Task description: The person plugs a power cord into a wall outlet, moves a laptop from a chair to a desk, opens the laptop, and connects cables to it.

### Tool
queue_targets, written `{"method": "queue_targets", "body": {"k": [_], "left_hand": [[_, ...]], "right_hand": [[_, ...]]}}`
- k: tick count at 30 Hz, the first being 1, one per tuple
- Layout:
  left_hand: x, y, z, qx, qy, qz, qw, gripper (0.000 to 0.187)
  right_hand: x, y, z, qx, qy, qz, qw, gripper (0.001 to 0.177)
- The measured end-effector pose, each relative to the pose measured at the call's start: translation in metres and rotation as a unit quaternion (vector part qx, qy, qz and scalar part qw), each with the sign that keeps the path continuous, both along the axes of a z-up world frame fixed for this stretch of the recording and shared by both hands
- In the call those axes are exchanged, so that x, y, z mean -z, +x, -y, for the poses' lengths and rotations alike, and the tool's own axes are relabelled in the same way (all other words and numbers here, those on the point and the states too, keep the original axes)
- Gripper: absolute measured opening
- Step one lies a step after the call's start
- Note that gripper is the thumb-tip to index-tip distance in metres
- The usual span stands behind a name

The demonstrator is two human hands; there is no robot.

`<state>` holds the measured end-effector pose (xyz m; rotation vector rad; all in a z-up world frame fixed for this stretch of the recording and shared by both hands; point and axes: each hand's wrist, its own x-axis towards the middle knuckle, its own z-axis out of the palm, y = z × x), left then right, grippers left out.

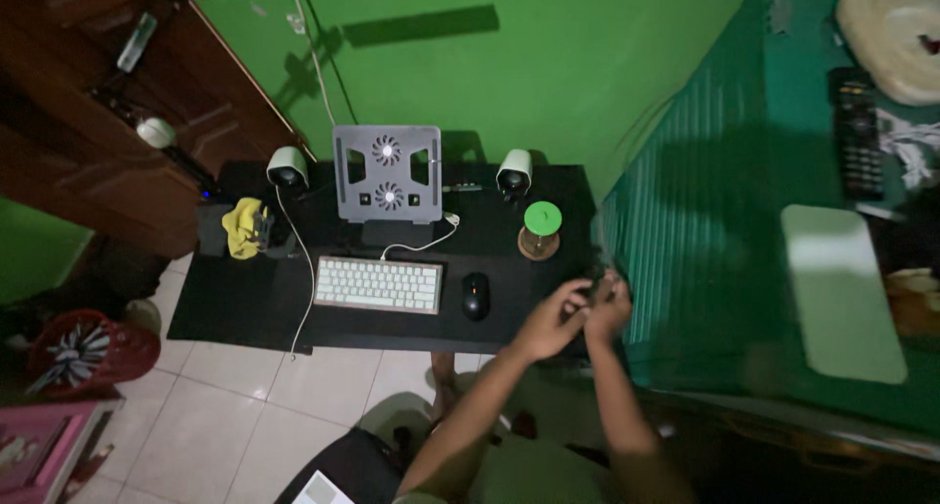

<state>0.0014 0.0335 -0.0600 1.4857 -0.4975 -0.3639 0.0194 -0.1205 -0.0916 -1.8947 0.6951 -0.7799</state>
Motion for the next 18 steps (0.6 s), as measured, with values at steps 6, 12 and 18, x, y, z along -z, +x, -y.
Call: {"method": "queue_targets", "body": {"k": [6,12,18], "left_hand": [[0.080,-0.087,-0.056,-0.098,0.069,0.022,0.993,0.023],[0.124,-0.170,-0.098,-0.122,0.126,-0.096,0.980,0.031],[0.218,-0.185,-0.106,-0.139,0.165,-0.170,0.962,0.037]], "right_hand": [[0.015,0.006,0.004,0.007,-0.086,-0.085,0.993,0.037],[0.043,0.005,0.015,-0.062,-0.033,-0.102,0.992,0.042],[0.061,0.013,0.022,-0.050,0.012,-0.186,0.981,0.044]]}}
